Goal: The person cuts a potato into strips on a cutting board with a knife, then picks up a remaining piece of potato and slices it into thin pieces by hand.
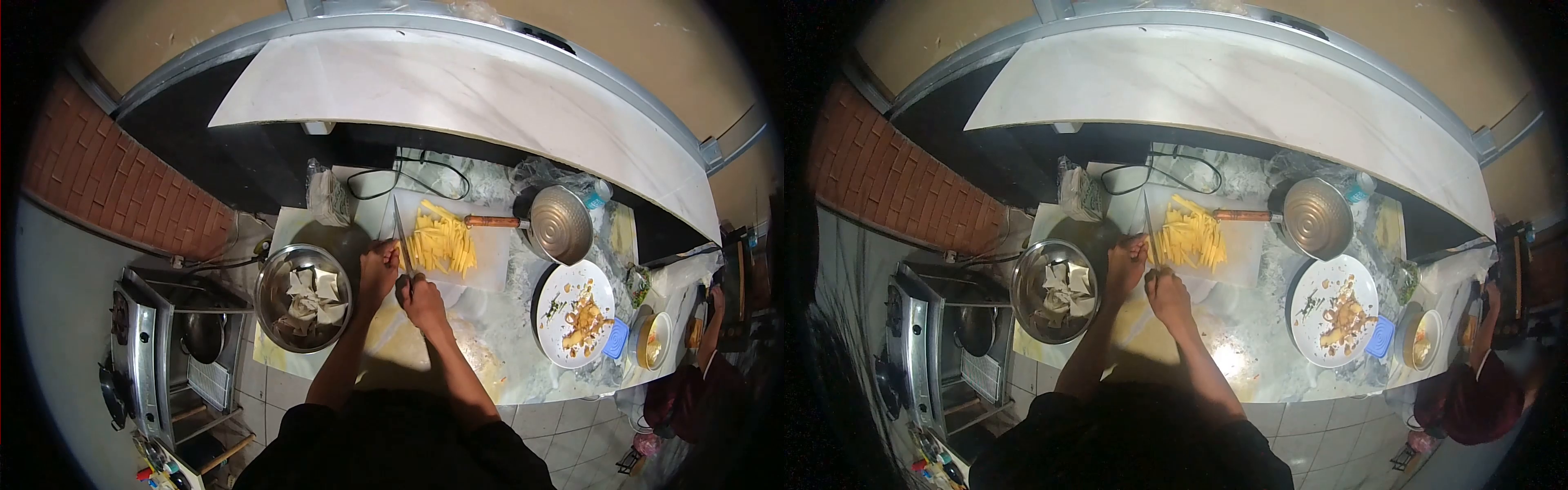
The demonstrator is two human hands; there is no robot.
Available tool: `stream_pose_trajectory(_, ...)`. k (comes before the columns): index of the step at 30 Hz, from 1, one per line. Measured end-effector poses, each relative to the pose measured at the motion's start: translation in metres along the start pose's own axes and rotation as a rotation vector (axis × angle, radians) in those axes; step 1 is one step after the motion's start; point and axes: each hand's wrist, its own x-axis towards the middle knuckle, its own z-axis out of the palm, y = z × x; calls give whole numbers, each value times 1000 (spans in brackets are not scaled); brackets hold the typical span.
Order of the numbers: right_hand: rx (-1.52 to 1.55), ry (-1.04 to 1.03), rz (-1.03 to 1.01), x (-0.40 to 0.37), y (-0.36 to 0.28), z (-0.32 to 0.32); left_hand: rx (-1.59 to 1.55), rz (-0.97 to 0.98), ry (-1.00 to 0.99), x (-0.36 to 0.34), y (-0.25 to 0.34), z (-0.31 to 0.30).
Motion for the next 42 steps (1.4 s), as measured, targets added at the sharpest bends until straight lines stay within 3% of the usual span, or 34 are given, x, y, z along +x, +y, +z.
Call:
stream_pose_trajectory(10, -51, -36, -24, -3, -4, 4, -46, -18, -10, 0, 0, 0)
stream_pose_trajectory(21, -329, 43, -58, -2, 6, 25, -95, -23, -8, -2, -3, 2)
stream_pose_trajectory(33, -200, -46, 96, -3, 4, 16, 65, -9, -37, -2, 0, -3)
stream_pose_trajectory(42, -122, 50, 5, -1, 8, 13, -34, -11, -9, 0, -9, 1)
